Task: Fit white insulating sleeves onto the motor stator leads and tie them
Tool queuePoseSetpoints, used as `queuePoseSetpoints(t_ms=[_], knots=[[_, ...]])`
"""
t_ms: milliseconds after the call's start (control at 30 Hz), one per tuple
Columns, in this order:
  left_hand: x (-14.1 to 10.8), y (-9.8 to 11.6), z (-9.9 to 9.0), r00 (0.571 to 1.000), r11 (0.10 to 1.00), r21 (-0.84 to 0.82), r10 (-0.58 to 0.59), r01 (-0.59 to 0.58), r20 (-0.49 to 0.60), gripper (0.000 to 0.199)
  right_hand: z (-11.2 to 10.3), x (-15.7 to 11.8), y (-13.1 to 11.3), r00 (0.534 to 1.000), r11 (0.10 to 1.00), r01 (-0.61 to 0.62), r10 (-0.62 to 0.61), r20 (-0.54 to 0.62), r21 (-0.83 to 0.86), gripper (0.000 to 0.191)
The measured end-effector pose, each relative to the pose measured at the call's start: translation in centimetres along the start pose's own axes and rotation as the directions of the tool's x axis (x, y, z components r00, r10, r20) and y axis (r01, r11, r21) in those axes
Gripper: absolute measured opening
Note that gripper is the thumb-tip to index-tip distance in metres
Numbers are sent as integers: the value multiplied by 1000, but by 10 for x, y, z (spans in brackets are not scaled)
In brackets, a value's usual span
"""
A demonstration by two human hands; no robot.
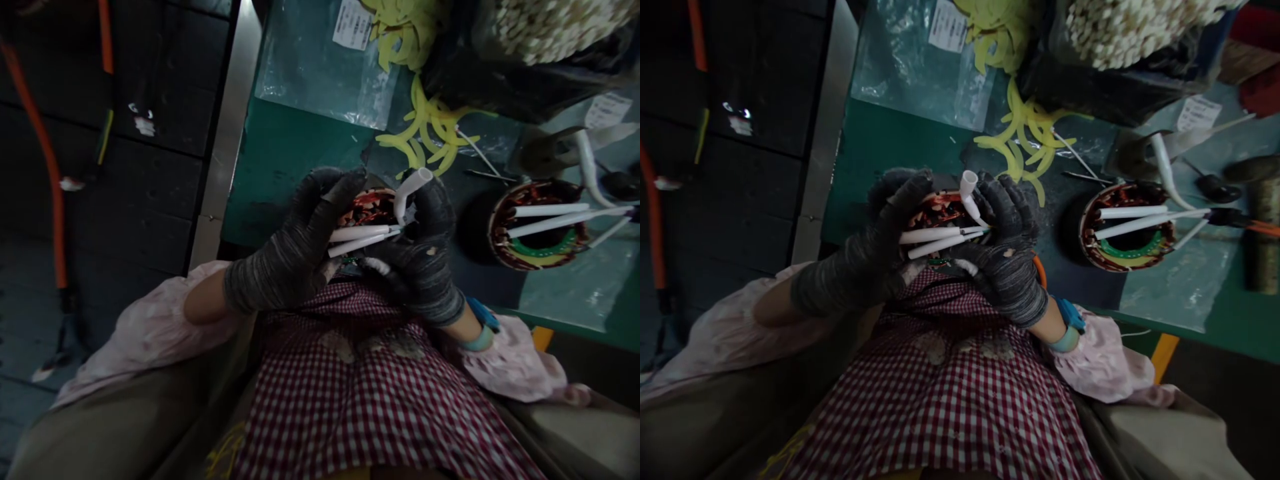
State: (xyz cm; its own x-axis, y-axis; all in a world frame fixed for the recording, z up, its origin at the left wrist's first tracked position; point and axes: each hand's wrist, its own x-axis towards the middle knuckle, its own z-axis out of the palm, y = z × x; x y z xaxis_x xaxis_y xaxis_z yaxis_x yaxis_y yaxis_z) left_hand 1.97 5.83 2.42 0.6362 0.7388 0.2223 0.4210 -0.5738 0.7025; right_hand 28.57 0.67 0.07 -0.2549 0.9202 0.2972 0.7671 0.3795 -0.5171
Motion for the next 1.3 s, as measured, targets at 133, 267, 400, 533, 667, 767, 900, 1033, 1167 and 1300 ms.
queuePoseSetpoints(t_ms=[133, 267, 400, 533, 667, 767, 900, 1033, 1167, 1300], knots=[[2, 1, 0, 998, 997, -23, 70, -70, -2, 93, 0, -1, -1, 1000, 1000, 30, -30, -5, -8, 61], [3, 2, 3, 990, 990, -55, 124, -128, -70, 86, 3, -1, -10, 999, 1000, -10, 9, -31, -26, 63], [3, 1, 0, 993, 993, -16, 116, -116, -30, 86, 6, 1, -18, 992, 992, -123, 122, -20, -23, 87], [3, 0, -2, 993, 993, -27, 118, -118, 3, 90, -2, 10, -19, 995, 996, -90, 89, 44, 16, 84], [1, 1, 3, 996, 995, -50, 78, -81, -52, 87, -7, 12, -20, 986, 990, -137, 134, 95, 29, 79], [0, 1, 6, 997, 997, -51, 46, -49, -65, 84, -2, 3, -19, 998, 997, -58, 58, 1, -60, 67], [3, 0, 6, 991, 991, -59, 118, -121, -59, 87, 3, -5, -15, 999, 994, 39, -40, -11, -101, 53], [4, -3, 3, 990, 988, -112, 94, -105, -101, 88, 2, 0, -14, 1000, 1000, -18, 18, -11, -22, 60], [5, -3, 3, 992, 989, -77, 124, -126, -35, 89, -6, 5, -17, 998, 999, 54, -54, 24, -6, 48], [4, 1, 9, 990, 988, -114, 93, -105, -103, 84, -9, 4, -21, 994, 996, -67, 63, 86, 51, 60]])
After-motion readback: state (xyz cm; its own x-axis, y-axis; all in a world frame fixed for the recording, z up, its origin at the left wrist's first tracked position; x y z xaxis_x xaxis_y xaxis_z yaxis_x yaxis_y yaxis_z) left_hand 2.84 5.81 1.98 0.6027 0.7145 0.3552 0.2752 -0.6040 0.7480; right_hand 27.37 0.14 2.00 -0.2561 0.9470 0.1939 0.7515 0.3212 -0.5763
